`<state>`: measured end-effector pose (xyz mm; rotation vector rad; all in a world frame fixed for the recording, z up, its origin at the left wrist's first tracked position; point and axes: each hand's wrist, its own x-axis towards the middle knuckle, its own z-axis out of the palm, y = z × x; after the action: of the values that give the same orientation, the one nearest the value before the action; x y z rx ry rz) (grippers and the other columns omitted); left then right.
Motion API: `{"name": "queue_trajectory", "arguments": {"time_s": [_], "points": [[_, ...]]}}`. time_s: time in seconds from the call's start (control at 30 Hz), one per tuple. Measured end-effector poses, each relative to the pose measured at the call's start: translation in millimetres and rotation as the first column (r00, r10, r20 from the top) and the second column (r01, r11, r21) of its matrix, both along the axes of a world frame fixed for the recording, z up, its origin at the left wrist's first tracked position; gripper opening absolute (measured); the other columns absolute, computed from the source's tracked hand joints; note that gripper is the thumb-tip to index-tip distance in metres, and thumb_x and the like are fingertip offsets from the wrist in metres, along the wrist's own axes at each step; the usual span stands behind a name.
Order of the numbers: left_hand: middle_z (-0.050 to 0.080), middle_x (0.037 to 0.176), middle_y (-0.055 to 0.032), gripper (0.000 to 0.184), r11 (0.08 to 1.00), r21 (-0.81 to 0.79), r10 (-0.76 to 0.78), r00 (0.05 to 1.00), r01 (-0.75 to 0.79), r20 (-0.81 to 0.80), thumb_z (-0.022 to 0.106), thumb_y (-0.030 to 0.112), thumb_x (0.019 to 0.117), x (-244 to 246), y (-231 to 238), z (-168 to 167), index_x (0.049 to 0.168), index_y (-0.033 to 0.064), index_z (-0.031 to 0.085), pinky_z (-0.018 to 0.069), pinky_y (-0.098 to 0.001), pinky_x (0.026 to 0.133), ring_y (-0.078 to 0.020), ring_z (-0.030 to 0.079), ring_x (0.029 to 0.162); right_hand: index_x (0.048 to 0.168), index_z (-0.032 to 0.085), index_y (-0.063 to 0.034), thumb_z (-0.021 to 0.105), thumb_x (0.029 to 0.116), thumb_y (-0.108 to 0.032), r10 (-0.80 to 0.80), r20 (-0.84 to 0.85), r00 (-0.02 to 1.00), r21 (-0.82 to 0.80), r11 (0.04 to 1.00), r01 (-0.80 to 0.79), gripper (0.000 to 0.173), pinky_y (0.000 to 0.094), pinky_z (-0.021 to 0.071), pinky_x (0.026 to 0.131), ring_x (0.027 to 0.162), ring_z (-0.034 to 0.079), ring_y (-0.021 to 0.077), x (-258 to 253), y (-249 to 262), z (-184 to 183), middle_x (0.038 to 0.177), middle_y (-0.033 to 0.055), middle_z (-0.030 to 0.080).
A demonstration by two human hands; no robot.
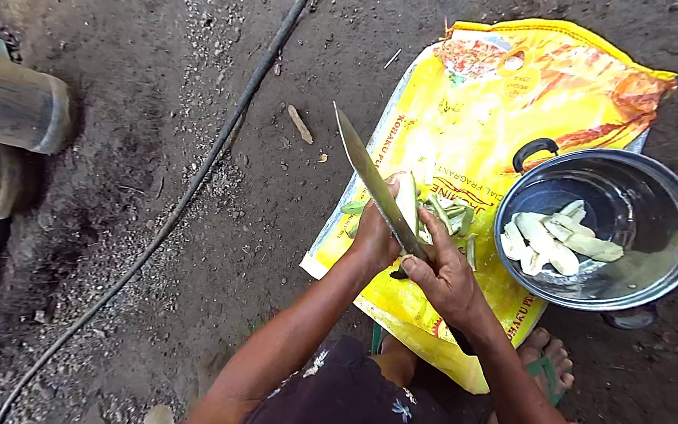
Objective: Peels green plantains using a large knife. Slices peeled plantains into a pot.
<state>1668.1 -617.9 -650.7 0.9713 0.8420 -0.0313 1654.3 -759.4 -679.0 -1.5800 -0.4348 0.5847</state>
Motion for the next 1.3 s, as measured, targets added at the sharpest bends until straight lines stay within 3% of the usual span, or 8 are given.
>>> {"name": "queue_trajectory", "arguments": {"time_s": [0.2, 0.4, 0.47, 0.6, 0.73, 0.9, 1.17, 1.3], "points": [[0.069, 0.097, -0.0018, 0.039, 0.998, 0.023, 0.053, 0.998, -0.053, -0.031, 0.028, 0.043, 0.1114, 0.6, 7.4, 5.8, 0.121, 0.0171, 0.056, 0.0557, -0.0228, 0.061, -0.0081, 0.067, 0.073, 0.156, 0.033, 0.0025, 0.061, 0.0967, -0.048, 0.028, 0.015, 1.0, 0.06, 0.998, -0.028, 0.083, 0.0162, 0.0477, 0.059, 0.061, 0.052, -0.0033, -4.8, 3.7, -8.8, 0.074, -0.0027, 0.06], [0.066, 0.099, -0.005, 0.035, 0.993, 0.072, 0.09, 0.996, -0.089, -0.015, 0.032, 0.039, 0.1118, 1.4, 7.4, 2.2, 0.13, 0.0142, 0.049, 0.0579, -0.0264, 0.07, -0.0126, 0.068, 0.08, 0.156, 0.033, 0.0019, 0.057, 0.0981, -0.054, 0.028, 0.037, 0.999, 0.081, 0.996, -0.031, 0.084, 0.0153, 0.0463, 0.057, 0.06, 0.05, -0.0039, -6.2, 4.1, -14.1, 0.073, -0.0034, 0.059], [0.067, 0.097, -0.0043, 0.037, 0.991, 0.069, 0.116, 0.992, -0.112, -0.048, 0.03, 0.039, 0.1118, 4.7, 4.6, 7.4, 0.126, 0.0131, 0.052, 0.0578, -0.0251, 0.069, -0.0114, 0.068, 0.078, 0.154, 0.036, 0.0036, 0.054, 0.099, -0.056, 0.014, 0.061, 0.998, 0.094, 0.995, -0.02, 0.084, 0.0152, 0.0477, 0.059, 0.062, 0.052, -0.0038, -5.3, 2.7, -12.3, 0.075, -0.0024, 0.061], [0.065, 0.106, -0.0017, 0.034, 0.992, 0.065, 0.109, 0.992, -0.105, -0.06, 0.031, 0.041, 0.1116, 2.9, -2.8, 16.8, 0.134, 0.0201, 0.046, 0.055, -0.0228, 0.068, -0.0087, 0.065, 0.083, 0.154, 0.037, 0.003, 0.053, 0.1002, -0.053, -0.009, 0.045, 0.999, 0.121, 0.993, 0.003, 0.079, 0.0171, 0.054, 0.065, 0.067, 0.059, -0.0031, -4.0, 1.6, -9.2, 0.08, -0.0004, 0.065], [0.067, 0.1, -0.0017, 0.034, 0.988, 0.119, 0.1, 0.995, -0.097, -0.018, 0.033, 0.04, 0.1115, -1.1, -4.7, 12.3, 0.125, 0.0169, 0.053, 0.0563, -0.0223, 0.065, -0.0079, 0.067, 0.078, 0.154, 0.037, 0.0021, 0.056, 0.0993, -0.051, -0.034, 0.087, 0.996, 0.112, 0.993, 0.024, 0.079, 0.0144, 0.0483, 0.06, 0.063, 0.053, -0.0043, -5.4, 3.1, -11.4, 0.076, -0.0014, 0.062], [0.067, 0.096, 0.0002, 0.03, 0.982, 0.162, 0.09, 0.995, -0.095, 0.037, 0.033, 0.038, 0.1118, -2.9, -6.4, 11.5, 0.123, 0.0181, 0.053, 0.0568, -0.021, 0.065, -0.0063, 0.067, 0.076, 0.153, 0.038, 0.0036, 0.059, 0.0987, -0.047, -0.033, 0.087, 0.996, 0.103, 0.994, 0.024, 0.077, 0.0148, 0.0512, 0.065, 0.068, 0.057, -0.0041, -5.1, 2.5, -10.7, 0.083, 0.0012, 0.066], [0.061, 0.097, -0.0012, 0.025, 0.947, 0.269, 0.157, 0.984, -0.173, 0.08, 0.04, 0.027, 0.1108, -0.5, -14.5, 11.1, 0.132, 0.0136, 0.046, 0.0575, -0.0241, 0.075, -0.0071, 0.065, 0.083, 0.154, 0.035, 0.005, 0.06, 0.0982, -0.047, -0.052, 0.065, 0.997, 0.09, 0.995, 0.046, 0.081, 0.0154, 0.0516, 0.063, 0.066, 0.057, -0.0039, -6.8, 4.2, -10.3, 0.08, -0.0001, 0.066], [0.062, 0.103, 0.0018, 0.035, 0.942, 0.312, 0.104, 0.992, -0.119, 0.064, 0.043, 0.036, 0.1098, -9.7, -13.8, 9.6, 0.139, 0.0185, 0.043, 0.0574, -0.023, 0.076, -0.0031, 0.065, 0.086, 0.152, 0.042, 0.0042, 0.06, 0.0982, -0.046, -0.106, 0.151, 0.983, -0.012, 0.994, 0.109, 0.076, 0.0196, 0.0523, 0.063, 0.066, 0.059, 0.0008, -10.2, 7.7, -9.0, 0.081, 0.0033, 0.068]]}}
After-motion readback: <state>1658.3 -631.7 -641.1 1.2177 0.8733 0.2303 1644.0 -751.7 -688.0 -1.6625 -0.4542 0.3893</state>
